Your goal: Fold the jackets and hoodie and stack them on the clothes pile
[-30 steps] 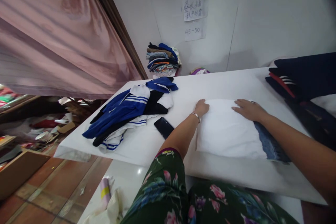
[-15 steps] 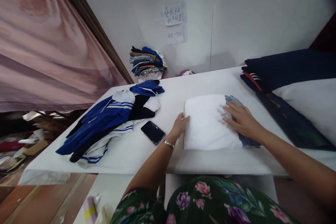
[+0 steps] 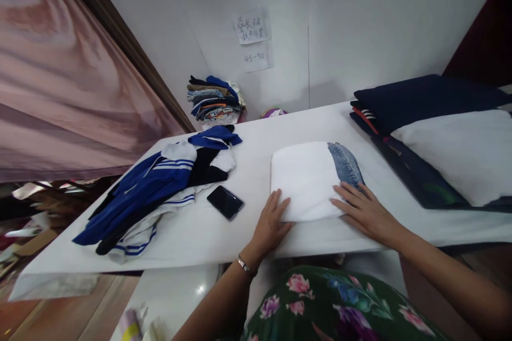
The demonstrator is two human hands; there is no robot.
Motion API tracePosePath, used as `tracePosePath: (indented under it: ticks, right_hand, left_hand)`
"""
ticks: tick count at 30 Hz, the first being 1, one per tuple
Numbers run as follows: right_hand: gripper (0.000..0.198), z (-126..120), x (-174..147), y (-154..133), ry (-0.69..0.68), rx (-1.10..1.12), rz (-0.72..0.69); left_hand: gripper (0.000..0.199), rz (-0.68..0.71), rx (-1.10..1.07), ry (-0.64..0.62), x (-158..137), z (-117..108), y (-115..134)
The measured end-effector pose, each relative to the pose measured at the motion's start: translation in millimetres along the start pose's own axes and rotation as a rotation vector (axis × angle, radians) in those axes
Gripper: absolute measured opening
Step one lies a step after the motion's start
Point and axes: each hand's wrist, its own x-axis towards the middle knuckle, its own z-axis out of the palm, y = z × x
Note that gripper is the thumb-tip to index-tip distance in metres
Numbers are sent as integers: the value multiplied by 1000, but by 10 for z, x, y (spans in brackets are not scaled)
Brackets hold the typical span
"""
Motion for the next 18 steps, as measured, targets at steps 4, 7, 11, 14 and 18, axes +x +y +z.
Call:
tracePosePath:
  ticks: [4, 7, 11, 14, 18]
  right_hand:
    - [44, 75, 40, 119, 26, -3, -22]
    - [42, 188, 10, 164, 47, 25, -30]
    - [41, 235, -67, 130, 25, 73, -3]
    - [49, 90, -47, -8, -13, 130, 49]
    - [56, -157, 251, -289, 64, 169, 89]
  left_hand:
    - [48, 9, 97, 48, 92, 90, -21]
    - [51, 19, 125, 42, 100, 155, -39]
    - [53, 83, 101, 38, 39, 149, -87]
    - [54, 108, 62, 18, 32, 42, -72]
    - [57, 108, 110, 71, 247, -89, 97]
